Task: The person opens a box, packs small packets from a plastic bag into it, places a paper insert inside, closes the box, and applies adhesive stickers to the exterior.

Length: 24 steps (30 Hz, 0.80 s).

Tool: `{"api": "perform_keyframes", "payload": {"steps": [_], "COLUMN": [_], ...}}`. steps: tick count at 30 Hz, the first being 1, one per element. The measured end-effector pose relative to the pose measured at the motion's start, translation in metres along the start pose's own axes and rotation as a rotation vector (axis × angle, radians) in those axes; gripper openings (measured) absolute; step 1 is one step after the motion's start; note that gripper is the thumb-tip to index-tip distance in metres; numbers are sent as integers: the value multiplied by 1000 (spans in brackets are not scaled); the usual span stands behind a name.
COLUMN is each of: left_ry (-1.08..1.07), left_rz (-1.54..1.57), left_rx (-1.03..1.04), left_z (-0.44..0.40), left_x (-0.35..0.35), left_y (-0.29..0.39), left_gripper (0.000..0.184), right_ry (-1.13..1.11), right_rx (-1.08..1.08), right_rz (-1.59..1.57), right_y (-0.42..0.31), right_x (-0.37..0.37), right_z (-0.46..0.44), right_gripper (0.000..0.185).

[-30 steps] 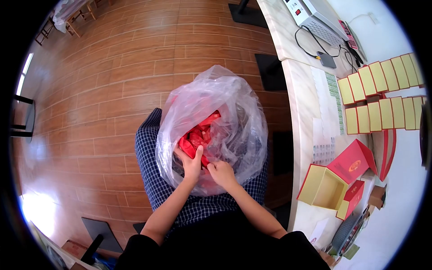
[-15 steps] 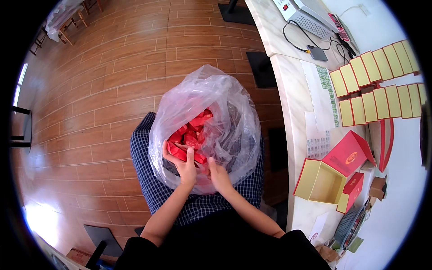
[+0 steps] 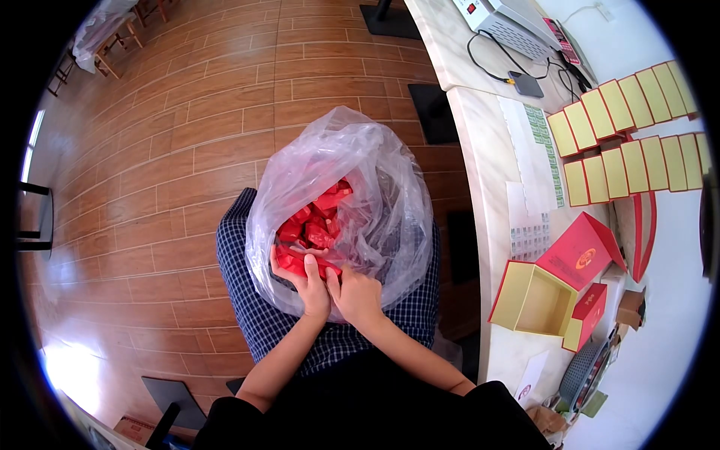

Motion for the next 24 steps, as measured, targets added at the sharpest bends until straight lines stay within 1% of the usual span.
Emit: {"api": "perform_keyframes", "payload": {"steps": [2, 6, 8, 11, 12, 13, 15, 17, 22, 24], "left_ry": [-4, 11, 44, 37, 42, 45, 11, 12, 14, -5], "left_rz": [28, 25, 90, 134, 103, 102, 156, 145, 94, 149], "left_rx": [-5, 14, -125, -158, -119, -119, -127, -131, -86, -131], "left_z": [1, 0, -4, -14, -15, -14, -13, -11, -9, -11], "left_x": [2, 1, -7, -9, -6, -8, -5, -4, -3, -2], "left_y": [8, 5, -20, -23, -12, -12, -13, -13, -6, -13], "left_gripper": [60, 60, 59, 57, 45, 45, 56, 58, 64, 67], "right_ry": [-30, -8, -15, 8, 5, 25, 48, -28, -52, -67], "right_rx": [-47, -108, -143, -139, -141, -115, -88, -47, -7, -6], "right_rz": [34, -4, -77, -133, -134, -188, -240, -197, -134, -134], "right_y": [-1, 4, 6, 14, 13, 13, 4, -4, 14, 18], "right_x": [4, 7, 7, 3, 1, -3, -13, -12, 2, 2], "right_z": [2, 4, 5, 7, 7, 8, 7, 4, 6, 6], "right_gripper": [31, 26, 23, 23, 23, 25, 26, 27, 29, 28]}}
Point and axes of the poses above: each hand's wrist, its own z-axis away from the middle knuckle, its own x-axis out of the palm, y = z × x, the point moved 9 cm from there along -z, towards the middle knuckle, and after that the axes turned 15 degrees about -z, right-handed, at the moved point
